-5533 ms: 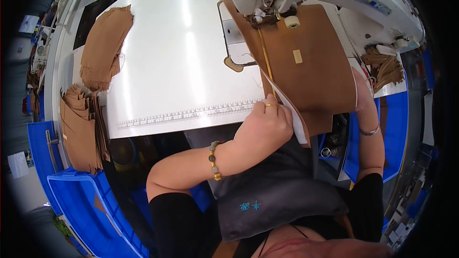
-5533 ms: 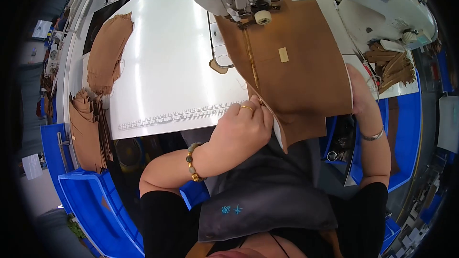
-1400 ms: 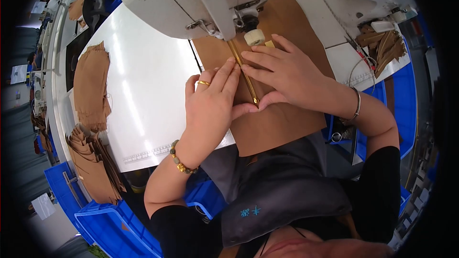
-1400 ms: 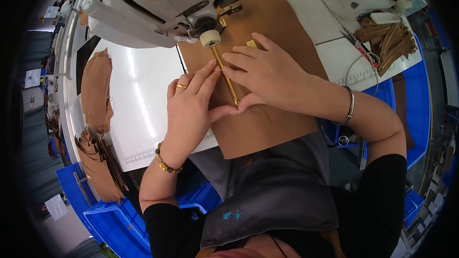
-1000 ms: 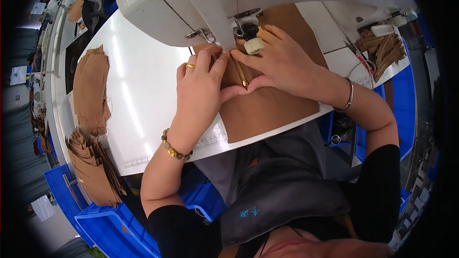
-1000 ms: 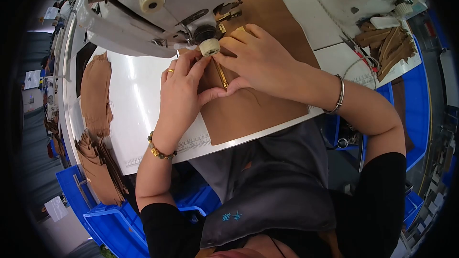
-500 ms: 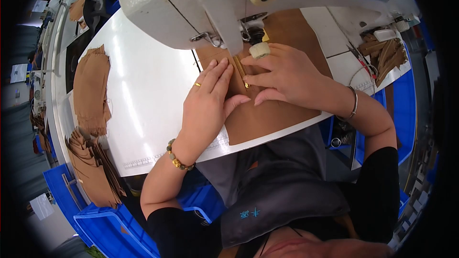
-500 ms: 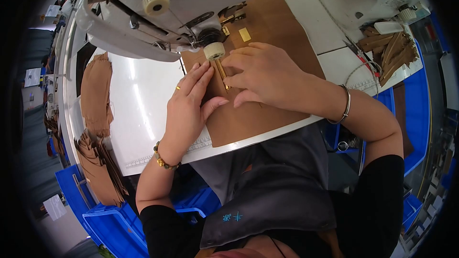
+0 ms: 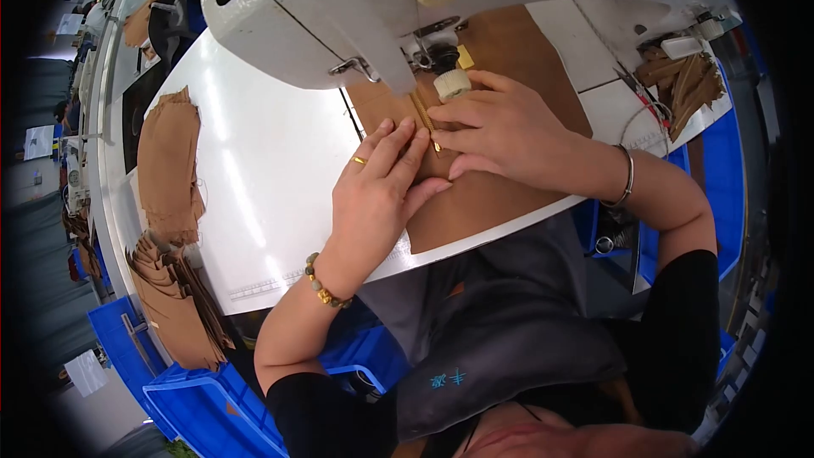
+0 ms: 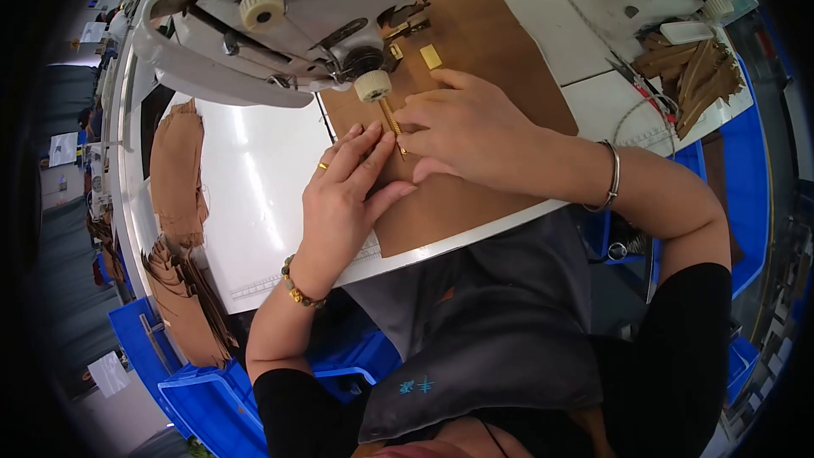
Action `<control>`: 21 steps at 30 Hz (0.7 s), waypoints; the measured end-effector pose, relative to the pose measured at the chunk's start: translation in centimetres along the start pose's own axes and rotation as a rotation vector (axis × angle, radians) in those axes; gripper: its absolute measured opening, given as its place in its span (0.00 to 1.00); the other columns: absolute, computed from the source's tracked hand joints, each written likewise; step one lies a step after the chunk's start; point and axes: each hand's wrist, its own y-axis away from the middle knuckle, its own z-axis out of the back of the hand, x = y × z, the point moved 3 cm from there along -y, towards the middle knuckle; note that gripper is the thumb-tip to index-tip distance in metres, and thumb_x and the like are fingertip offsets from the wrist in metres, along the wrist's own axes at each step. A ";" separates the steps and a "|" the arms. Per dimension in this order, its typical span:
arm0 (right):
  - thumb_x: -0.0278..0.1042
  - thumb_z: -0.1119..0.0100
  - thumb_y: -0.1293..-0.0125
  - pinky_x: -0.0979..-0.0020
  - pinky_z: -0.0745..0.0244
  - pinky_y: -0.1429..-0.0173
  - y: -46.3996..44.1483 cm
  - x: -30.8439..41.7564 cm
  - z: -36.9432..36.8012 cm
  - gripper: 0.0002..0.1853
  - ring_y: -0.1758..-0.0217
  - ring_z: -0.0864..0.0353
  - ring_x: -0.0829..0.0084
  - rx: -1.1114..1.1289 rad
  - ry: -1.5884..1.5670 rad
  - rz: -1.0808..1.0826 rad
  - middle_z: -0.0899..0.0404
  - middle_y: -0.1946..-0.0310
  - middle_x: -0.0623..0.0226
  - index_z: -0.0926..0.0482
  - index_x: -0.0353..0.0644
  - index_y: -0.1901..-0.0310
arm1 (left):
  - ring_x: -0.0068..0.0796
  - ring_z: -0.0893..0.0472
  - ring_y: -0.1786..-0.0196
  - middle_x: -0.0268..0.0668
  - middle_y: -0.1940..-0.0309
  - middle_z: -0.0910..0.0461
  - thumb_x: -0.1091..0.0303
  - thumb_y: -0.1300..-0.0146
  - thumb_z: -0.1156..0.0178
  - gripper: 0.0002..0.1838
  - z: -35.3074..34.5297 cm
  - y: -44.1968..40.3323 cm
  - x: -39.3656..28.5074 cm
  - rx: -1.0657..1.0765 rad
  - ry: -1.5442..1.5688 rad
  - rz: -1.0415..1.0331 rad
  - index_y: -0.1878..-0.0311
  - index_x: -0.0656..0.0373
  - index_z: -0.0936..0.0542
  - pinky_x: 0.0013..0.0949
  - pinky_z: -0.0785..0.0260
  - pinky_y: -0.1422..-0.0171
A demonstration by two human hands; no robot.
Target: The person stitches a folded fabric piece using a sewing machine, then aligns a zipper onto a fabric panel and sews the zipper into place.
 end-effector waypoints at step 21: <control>0.50 0.32 0.36 0.57 0.29 0.26 -1.8 -1.9 -0.4 0.18 0.36 0.20 0.71 -0.108 0.175 -0.068 0.15 0.47 0.75 0.12 0.51 0.50 | 0.41 0.18 0.34 0.39 0.41 0.15 0.49 0.42 0.27 0.29 -0.4 -3.0 2.5 -0.056 -0.098 -0.025 0.42 0.59 0.13 0.46 0.28 0.30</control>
